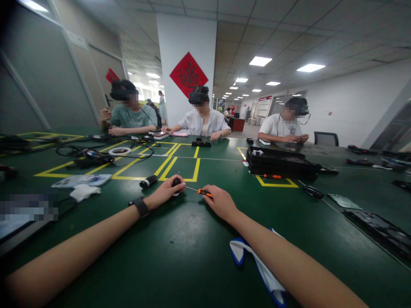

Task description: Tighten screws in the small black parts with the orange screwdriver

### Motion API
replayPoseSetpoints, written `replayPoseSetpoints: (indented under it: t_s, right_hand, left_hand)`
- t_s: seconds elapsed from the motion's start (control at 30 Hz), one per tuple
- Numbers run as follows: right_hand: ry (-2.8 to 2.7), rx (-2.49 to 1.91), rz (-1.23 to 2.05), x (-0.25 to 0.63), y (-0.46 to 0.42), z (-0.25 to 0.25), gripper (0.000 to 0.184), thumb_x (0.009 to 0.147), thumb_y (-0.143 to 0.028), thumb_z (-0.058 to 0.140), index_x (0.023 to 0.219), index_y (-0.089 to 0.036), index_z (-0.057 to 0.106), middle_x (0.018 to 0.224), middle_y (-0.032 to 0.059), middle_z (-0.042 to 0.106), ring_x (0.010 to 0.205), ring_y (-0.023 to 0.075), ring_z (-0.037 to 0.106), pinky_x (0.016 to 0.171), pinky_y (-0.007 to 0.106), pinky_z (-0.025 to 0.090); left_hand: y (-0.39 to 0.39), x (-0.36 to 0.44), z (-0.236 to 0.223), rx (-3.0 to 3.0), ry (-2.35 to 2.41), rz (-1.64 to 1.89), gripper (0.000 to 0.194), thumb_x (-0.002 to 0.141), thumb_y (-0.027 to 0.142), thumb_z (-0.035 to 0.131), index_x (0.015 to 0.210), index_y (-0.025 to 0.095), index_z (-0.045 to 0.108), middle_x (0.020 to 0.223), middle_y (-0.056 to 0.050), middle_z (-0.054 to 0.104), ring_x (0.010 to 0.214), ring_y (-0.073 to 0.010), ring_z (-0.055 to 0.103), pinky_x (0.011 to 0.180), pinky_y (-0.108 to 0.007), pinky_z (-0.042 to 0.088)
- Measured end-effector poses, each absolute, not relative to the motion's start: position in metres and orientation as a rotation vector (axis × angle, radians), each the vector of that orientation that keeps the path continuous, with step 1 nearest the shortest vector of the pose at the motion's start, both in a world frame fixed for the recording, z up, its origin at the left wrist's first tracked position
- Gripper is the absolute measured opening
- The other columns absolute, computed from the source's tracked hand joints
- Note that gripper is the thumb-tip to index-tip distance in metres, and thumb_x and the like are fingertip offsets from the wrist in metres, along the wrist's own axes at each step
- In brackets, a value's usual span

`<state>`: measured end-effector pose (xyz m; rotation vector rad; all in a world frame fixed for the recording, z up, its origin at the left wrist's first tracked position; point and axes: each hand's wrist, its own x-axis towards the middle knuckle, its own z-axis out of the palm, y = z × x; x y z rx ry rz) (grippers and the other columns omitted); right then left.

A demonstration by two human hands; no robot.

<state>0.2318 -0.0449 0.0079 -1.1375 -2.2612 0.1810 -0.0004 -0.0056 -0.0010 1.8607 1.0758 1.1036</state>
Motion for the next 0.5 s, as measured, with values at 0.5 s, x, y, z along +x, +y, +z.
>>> replayPoseSetpoints:
  t_s: [0.5]
  right_hand:
    - [-2.288, -1.056, 0.213, 0.2329, -0.0414, 0.0048, 0.02, 0.08, -0.024, 0.053, 0.1, -0.019, 0.056, 0.095, 0.0054, 0.051, 0.091, 0.0165, 0.048, 0.081, 0.031, 0.039]
  left_hand:
    - [-0.0084, 0.0009, 0.0012, 1.9, 1.094, 1.113, 0.028, 0.075, 0.043, 0.051, 0.086, 0.018, 0.05, 0.068, 0.002, 0.057, 0.061, -0.011, 0.052, 0.057, -0.022, 0.039]
